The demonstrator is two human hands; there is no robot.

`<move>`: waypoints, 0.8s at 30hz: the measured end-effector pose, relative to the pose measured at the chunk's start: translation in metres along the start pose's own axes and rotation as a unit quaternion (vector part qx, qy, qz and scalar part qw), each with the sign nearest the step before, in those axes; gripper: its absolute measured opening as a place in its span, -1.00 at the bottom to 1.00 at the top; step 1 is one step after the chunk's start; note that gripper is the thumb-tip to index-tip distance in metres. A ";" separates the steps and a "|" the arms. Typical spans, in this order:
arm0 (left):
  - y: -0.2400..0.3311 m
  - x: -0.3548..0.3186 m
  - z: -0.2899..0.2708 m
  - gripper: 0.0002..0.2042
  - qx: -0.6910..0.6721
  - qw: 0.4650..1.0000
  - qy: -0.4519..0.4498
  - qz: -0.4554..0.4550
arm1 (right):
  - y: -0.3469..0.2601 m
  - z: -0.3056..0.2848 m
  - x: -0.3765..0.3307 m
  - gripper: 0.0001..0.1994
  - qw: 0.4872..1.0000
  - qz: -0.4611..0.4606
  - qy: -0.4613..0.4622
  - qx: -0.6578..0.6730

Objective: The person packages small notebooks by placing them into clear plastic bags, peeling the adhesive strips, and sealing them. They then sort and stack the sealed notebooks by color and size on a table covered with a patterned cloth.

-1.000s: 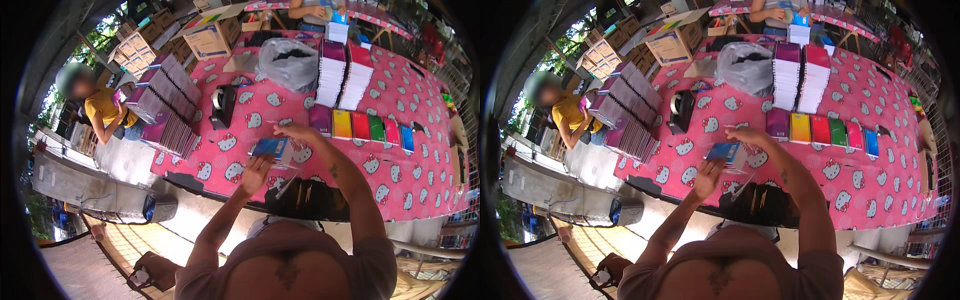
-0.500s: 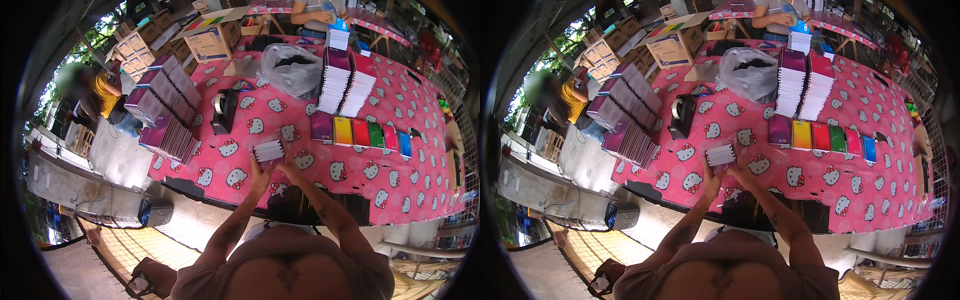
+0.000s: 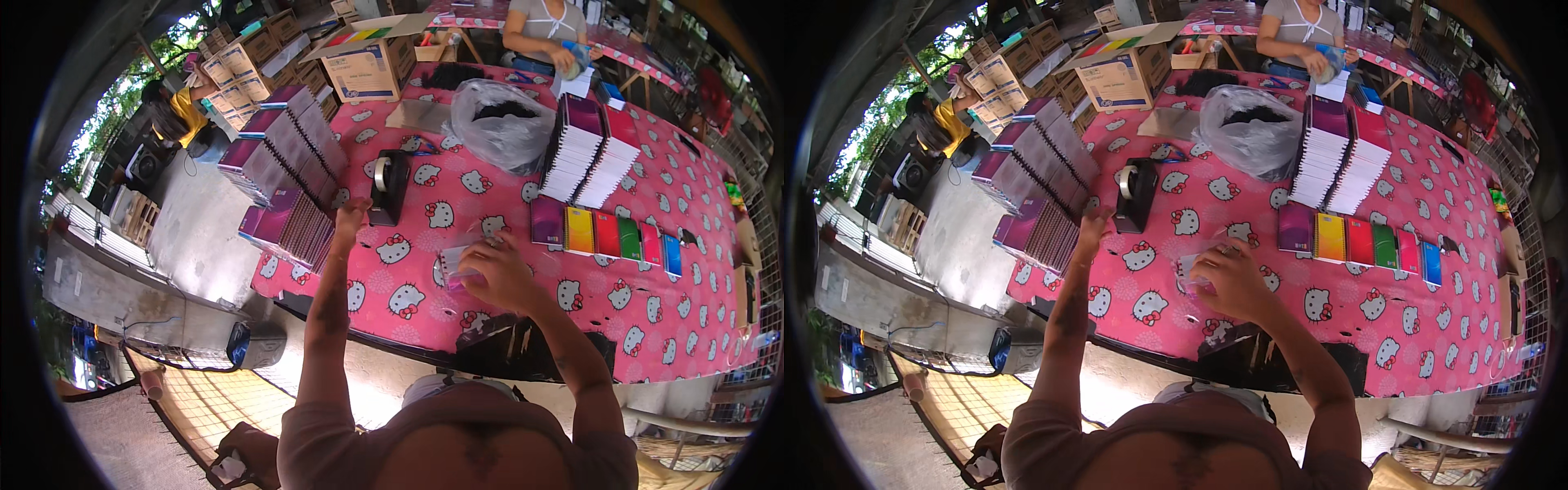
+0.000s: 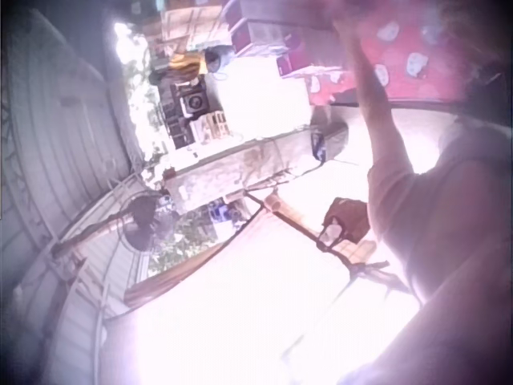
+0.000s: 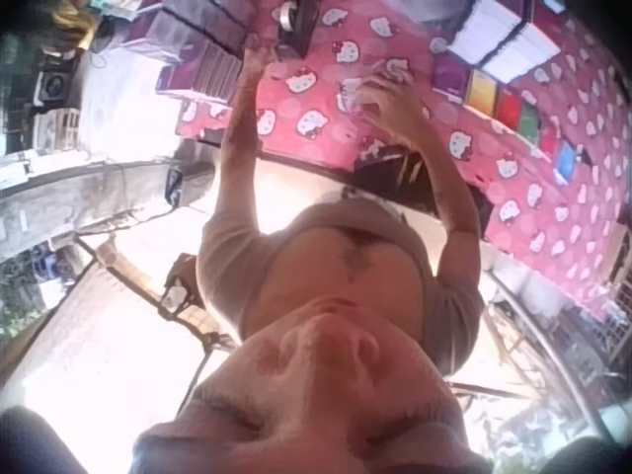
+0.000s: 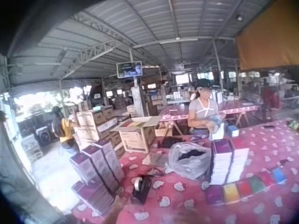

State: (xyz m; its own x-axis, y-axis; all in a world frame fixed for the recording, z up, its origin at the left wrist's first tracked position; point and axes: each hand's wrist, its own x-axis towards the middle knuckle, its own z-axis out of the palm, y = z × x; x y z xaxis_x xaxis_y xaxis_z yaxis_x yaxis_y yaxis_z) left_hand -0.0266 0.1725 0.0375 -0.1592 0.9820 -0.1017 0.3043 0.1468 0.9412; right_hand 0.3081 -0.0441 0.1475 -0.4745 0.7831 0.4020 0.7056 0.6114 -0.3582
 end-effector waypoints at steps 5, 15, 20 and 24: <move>-0.031 0.026 -0.013 -0.79 -0.212 0.969 -0.127 -0.023 | -0.019 0.017 0.017 -0.71 0.996 0.022 0.082 -0.013; -0.018 -0.022 0.009 -0.90 0.380 0.894 0.085 0.221 | -0.019 0.037 0.012 -0.63 0.989 0.102 0.069 -0.085; 0.051 -0.123 0.031 -0.72 -0.101 0.881 -0.359 0.292 | -0.028 0.032 0.016 -0.62 0.989 0.117 0.031 -0.081; 0.075 -0.134 0.038 -0.75 -0.046 0.867 -0.393 0.303 | -0.034 0.038 0.031 -0.59 0.994 0.090 -0.004 -0.069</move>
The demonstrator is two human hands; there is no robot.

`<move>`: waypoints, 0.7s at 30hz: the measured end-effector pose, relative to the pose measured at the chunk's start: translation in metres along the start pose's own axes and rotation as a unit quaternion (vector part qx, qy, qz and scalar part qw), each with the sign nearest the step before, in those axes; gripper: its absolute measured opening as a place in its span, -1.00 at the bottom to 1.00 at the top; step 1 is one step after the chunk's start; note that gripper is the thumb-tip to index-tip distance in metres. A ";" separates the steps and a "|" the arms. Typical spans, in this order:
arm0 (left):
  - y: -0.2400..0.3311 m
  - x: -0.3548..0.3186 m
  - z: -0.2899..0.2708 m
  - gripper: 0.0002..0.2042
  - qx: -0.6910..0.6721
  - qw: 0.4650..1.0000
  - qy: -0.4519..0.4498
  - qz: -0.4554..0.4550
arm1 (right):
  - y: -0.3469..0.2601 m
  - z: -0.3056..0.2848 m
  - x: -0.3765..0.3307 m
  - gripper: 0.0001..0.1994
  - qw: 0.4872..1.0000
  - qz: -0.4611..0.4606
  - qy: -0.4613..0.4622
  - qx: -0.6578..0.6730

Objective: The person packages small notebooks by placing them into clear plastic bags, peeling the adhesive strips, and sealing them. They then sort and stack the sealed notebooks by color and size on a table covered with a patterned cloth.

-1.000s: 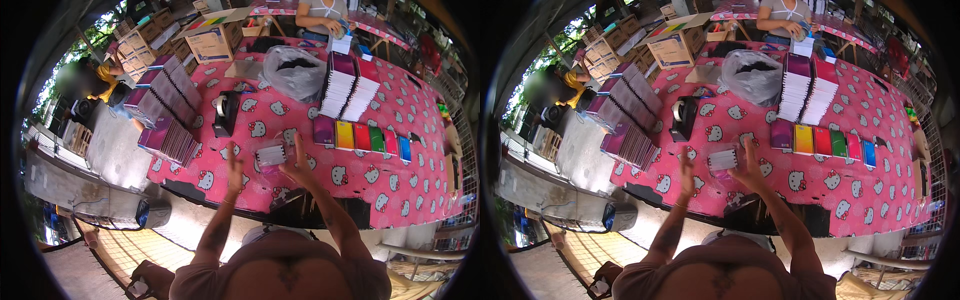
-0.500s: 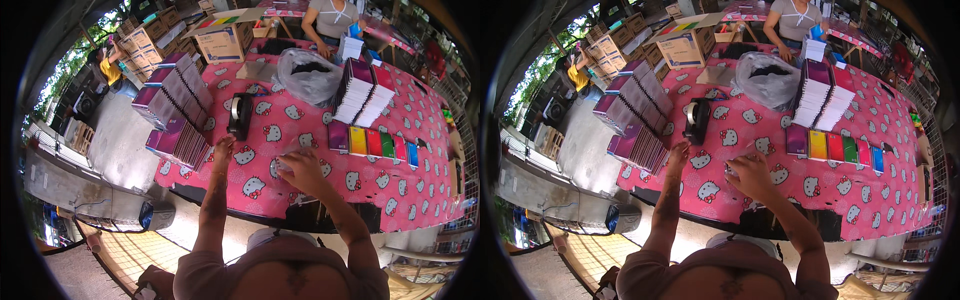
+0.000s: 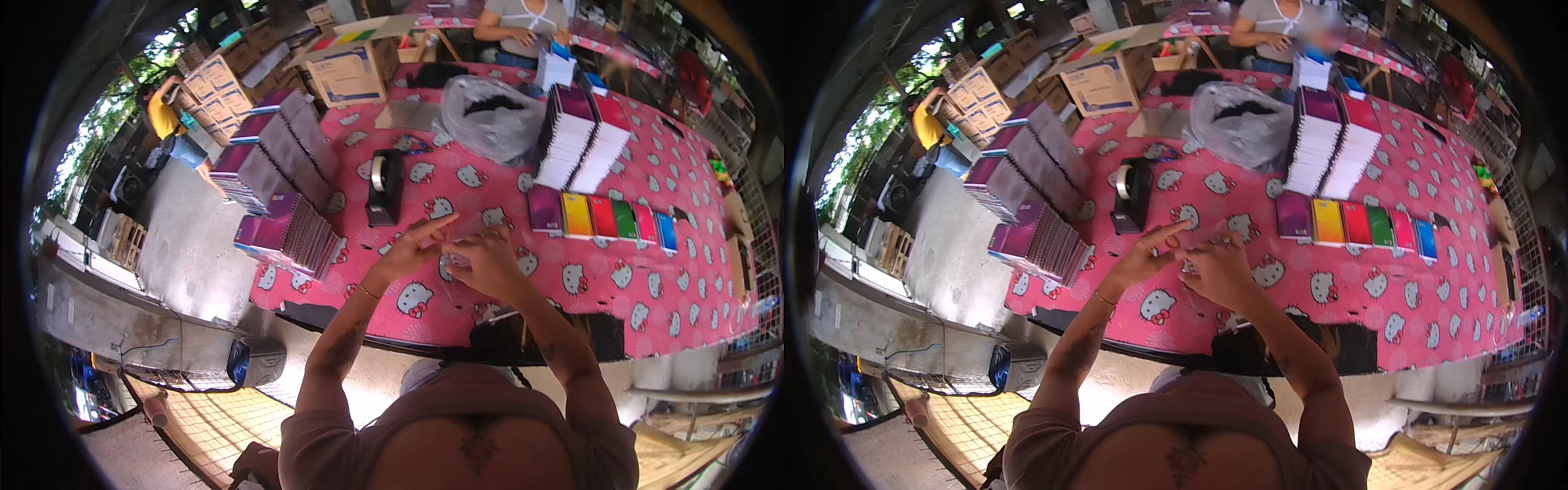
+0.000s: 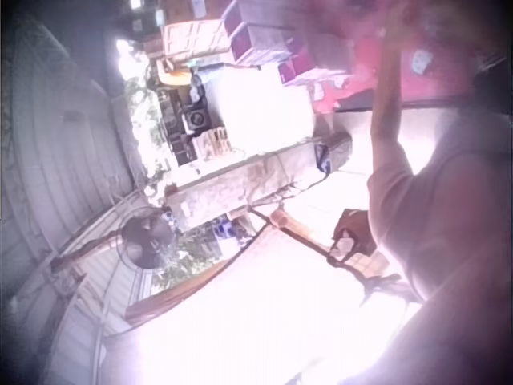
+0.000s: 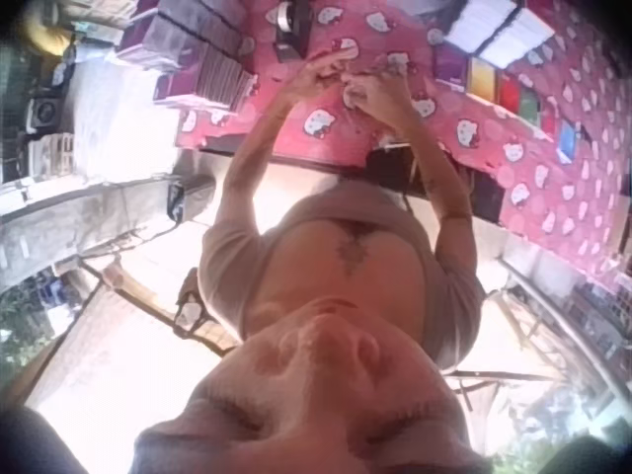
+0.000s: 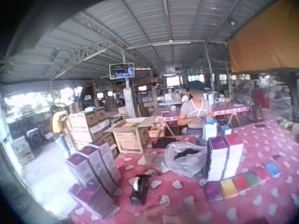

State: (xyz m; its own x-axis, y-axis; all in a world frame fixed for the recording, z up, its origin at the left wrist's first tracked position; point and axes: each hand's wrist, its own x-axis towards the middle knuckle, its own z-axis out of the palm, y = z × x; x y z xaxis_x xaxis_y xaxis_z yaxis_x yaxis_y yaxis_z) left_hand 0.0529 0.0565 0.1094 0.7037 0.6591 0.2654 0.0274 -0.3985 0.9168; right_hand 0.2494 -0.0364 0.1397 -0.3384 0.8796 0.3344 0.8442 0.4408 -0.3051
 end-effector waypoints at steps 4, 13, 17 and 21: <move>0.002 0.012 -0.017 -0.82 0.190 0.974 -0.054 0.108 | -0.001 -0.020 -0.010 -0.55 0.994 -0.003 0.106 0.007; -0.011 0.043 0.027 -0.79 0.285 0.937 -0.002 0.201 | 0.095 0.053 -0.055 -0.44 0.979 -0.081 0.059 0.176; -0.033 0.038 0.045 -0.57 0.317 0.935 0.008 0.161 | 0.083 0.054 -0.057 -0.49 0.967 -0.068 0.059 0.240; -0.033 0.050 0.072 -0.33 0.216 0.966 0.140 0.010 | 0.086 0.056 -0.062 -0.57 0.952 -0.059 0.046 0.297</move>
State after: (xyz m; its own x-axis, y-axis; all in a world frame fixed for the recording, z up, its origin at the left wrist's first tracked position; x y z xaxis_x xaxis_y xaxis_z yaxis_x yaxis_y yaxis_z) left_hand 0.1383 0.0563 0.0703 0.4890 0.7709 0.4083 0.3512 -0.6024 0.7168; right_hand 0.3199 -0.0429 0.0429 -0.3555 0.8104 0.4657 0.4098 0.5830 -0.7016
